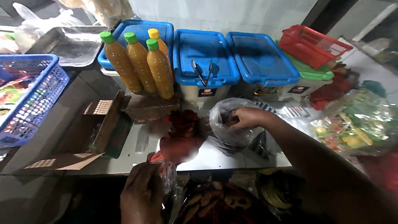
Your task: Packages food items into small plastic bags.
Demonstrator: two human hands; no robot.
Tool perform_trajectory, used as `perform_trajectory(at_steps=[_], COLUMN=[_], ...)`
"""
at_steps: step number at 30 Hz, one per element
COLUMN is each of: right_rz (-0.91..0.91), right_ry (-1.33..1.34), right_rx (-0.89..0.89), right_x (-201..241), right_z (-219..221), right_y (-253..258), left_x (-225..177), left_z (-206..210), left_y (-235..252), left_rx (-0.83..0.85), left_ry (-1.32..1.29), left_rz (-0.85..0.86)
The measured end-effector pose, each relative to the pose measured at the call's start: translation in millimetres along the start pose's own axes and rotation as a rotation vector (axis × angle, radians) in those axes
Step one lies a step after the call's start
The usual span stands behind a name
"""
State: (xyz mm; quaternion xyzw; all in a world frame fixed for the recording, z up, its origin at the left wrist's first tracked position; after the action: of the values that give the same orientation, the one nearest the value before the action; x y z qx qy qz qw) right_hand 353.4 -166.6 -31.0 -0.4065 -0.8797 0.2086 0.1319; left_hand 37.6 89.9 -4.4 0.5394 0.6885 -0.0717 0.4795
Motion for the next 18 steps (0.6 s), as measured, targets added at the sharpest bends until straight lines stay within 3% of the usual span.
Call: perform_trajectory(at_steps=[7, 13, 18], right_rz=[0.062, -0.070, -0.054], right_ry=[-0.103, 0.164, 0.159], right_rx=[0.014, -0.011, 0.016], right_x=[14, 3, 11], right_z=[-6, -15, -36], right_y=[-10, -8, -28], left_x=[0, -1, -1], left_z=[20, 40, 53], left_y=[15, 31, 42], left_rx=[0.042, 0.088, 0.146], left_ry=[0.086, 0.152, 0.181], left_rz=[0.013, 0.024, 0.001])
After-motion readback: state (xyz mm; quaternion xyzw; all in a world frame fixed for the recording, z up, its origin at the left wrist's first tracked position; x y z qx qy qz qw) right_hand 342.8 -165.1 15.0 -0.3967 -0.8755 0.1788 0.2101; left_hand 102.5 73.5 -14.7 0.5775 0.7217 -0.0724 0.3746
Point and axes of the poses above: each hand's wrist, its own y-axis towards the middle knuckle, its own z-axis out of the palm, x = y × z, the point moved 7 cm from there along y, towards the middle knuckle, and after that the axes turned 12 degrees about -y, right-handed, at the moved point
